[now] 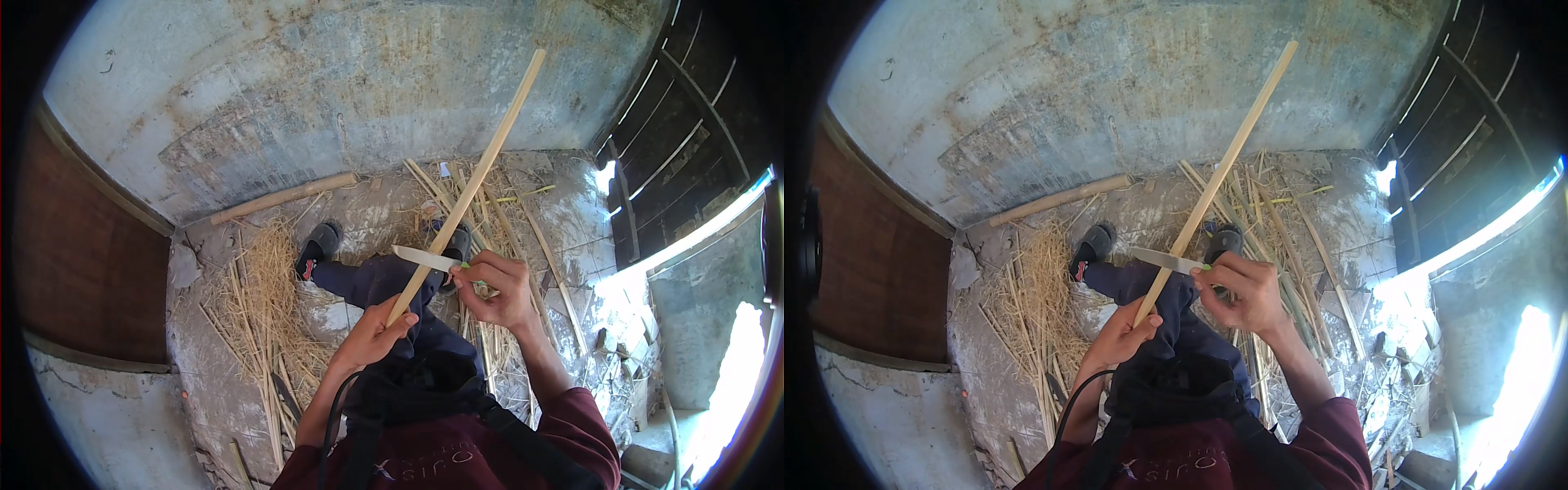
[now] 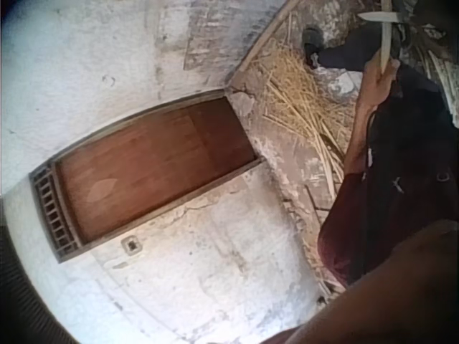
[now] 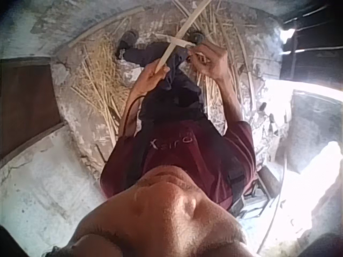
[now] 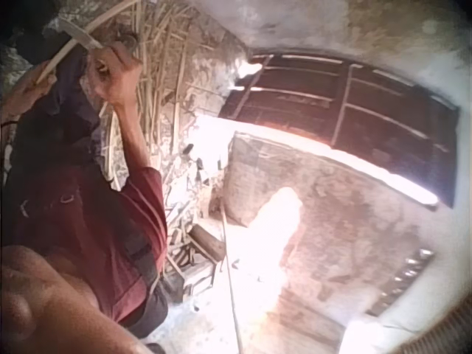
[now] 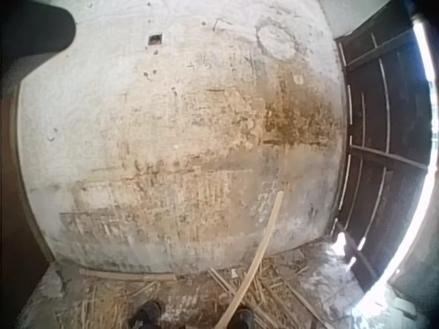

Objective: The person uses a knife to shave the bark and smooth the surface of a bamboo stick while holding it with one hand and resting it on their lap.

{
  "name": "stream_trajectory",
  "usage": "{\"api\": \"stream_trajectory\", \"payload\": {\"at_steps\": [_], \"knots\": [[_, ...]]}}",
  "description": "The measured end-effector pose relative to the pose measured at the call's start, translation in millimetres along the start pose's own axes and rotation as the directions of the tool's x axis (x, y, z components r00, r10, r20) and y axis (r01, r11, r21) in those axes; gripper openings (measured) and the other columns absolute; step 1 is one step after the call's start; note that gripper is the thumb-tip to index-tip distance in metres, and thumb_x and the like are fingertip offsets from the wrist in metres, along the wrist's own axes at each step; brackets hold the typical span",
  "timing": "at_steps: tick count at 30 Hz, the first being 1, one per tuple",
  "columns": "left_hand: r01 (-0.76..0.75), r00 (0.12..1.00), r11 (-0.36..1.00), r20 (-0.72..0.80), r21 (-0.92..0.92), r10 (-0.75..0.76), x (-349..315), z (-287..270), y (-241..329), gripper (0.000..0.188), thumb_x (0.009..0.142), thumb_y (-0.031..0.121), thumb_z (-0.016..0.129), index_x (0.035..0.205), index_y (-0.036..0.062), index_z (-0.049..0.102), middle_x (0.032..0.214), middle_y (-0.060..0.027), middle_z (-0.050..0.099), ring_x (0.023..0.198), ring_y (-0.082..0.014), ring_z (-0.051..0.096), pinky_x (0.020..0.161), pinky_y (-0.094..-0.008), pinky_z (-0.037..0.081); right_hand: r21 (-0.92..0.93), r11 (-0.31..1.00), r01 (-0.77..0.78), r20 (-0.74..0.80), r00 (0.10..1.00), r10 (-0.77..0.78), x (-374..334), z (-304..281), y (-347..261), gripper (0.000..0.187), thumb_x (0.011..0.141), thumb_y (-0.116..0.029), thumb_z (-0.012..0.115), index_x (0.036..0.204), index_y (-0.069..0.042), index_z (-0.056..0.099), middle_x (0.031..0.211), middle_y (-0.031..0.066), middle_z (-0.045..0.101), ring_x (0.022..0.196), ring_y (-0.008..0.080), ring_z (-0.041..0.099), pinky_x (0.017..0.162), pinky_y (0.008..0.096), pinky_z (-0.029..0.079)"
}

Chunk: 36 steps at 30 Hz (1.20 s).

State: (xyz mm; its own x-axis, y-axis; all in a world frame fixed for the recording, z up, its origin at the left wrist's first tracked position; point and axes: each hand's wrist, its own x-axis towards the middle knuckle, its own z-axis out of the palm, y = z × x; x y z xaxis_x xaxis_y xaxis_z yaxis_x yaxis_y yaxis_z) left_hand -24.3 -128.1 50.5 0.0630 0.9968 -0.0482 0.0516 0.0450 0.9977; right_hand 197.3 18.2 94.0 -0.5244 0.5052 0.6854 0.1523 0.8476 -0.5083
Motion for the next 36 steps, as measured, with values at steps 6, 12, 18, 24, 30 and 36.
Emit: {"api": "stream_trajectory", "payload": {"at_steps": [6, 12, 18, 24, 30, 36], "knots": [[-0.012, 1.0, 1.0, 0.001, 0.009, 0.012, -1, -6, -9, 0.025, 0.111, 0.027, 0.065, 0.107, 0.0034, 0.059, 0.073, 0.0033, 0.051, 0.068, -0.0061, 0.047, 0.061, -0.0273, 0.039, -0.072, 0.991, 0.11, 0.038, 0.993, -0.108, -2, 7, -15, 0.012, 0.081, -0.004, 0.084, 0.089, -0.011, 0.078, 0.075, 0.002, 0.063, 0.054, 0.019, 0.062, 0.047, 0.0344, 0.046], [0.005, 0.999, 1.0, -0.037, 0.014, -0.005, -1, -2, -3, 0.025, 0.11, 0.028, 0.067, 0.105, 0.0039, 0.059, 0.071, 0.0011, 0.052, 0.066, -0.0074, 0.046, 0.06, -0.0288, 0.039, -0.066, 0.997, 0.04, 0.003, 0.999, -0.04, 1, 3, -14, 0.012, 0.081, -0.004, 0.084, 0.088, -0.011, 0.078, 0.075, 0.0022, 0.063, 0.054, 0.0193, 0.062, 0.047, 0.0352, 0.046], [-0.051, 0.994, 0.991, -0.089, 0.122, 0.062, -1, 0, -6, 0.027, 0.109, 0.028, 0.068, 0.102, 0.0042, 0.058, 0.068, 0.0001, 0.051, 0.062, -0.0084, 0.045, 0.057, -0.0308, 0.037, -0.109, 0.994, 0.015, -0.021, 1.0, -0.018, 5, 0, -9, 0.011, 0.081, -0.007, 0.084, 0.089, -0.012, 0.078, 0.076, 0.0026, 0.063, 0.055, 0.0203, 0.063, 0.047, 0.0356, 0.047], [-0.059, 0.99, 0.979, -0.113, 0.196, 0.082, -1, -3, -8, 0.027, 0.108, 0.027, 0.069, 0.101, 0.0041, 0.058, 0.066, -0.0022, 0.05, 0.059, -0.0104, 0.044, 0.056, -0.0329, 0.036, -0.14, 0.99, 0.023, -0.004, 1.0, -0.024, 4, 4, -15, 0.014, 0.079, -0.007, 0.084, 0.092, -0.012, 0.079, 0.077, 0.0017, 0.064, 0.055, 0.0197, 0.063, 0.048, 0.0347, 0.048], [-0.088, 0.981, 0.952, -0.138, 0.293, 0.134, 5, -2, 1, 0.027, 0.109, 0.027, 0.068, 0.101, 0.003, 0.057, 0.066, -0.0062, 0.049, 0.058, -0.0133, 0.044, 0.055, -0.0355, 0.036, -0.178, 0.984, 0.027, -0.083, 0.996, -0.043, 5, 11, -9, 0.012, 0.081, -0.007, 0.085, 0.091, -0.011, 0.079, 0.077, 0.0022, 0.066, 0.055, 0.0196, 0.063, 0.048, 0.0343, 0.048], [-0.068, 0.993, 0.976, -0.083, 0.209, 0.087, -3, -4, 4, 0.025, 0.111, 0.025, 0.065, 0.106, 0.0029, 0.055, 0.068, -0.0059, 0.051, 0.058, -0.014, 0.044, 0.055, -0.035, 0.038, -0.214, 0.964, -0.156, -0.364, 0.929, 0.069, 9, -9, 13, 0.01, 0.083, 0.001, 0.081, 0.09, -0.005, 0.076, 0.077, 0.0069, 0.068, 0.061, 0.023, 0.066, 0.056, 0.0361, 0.051]]}}
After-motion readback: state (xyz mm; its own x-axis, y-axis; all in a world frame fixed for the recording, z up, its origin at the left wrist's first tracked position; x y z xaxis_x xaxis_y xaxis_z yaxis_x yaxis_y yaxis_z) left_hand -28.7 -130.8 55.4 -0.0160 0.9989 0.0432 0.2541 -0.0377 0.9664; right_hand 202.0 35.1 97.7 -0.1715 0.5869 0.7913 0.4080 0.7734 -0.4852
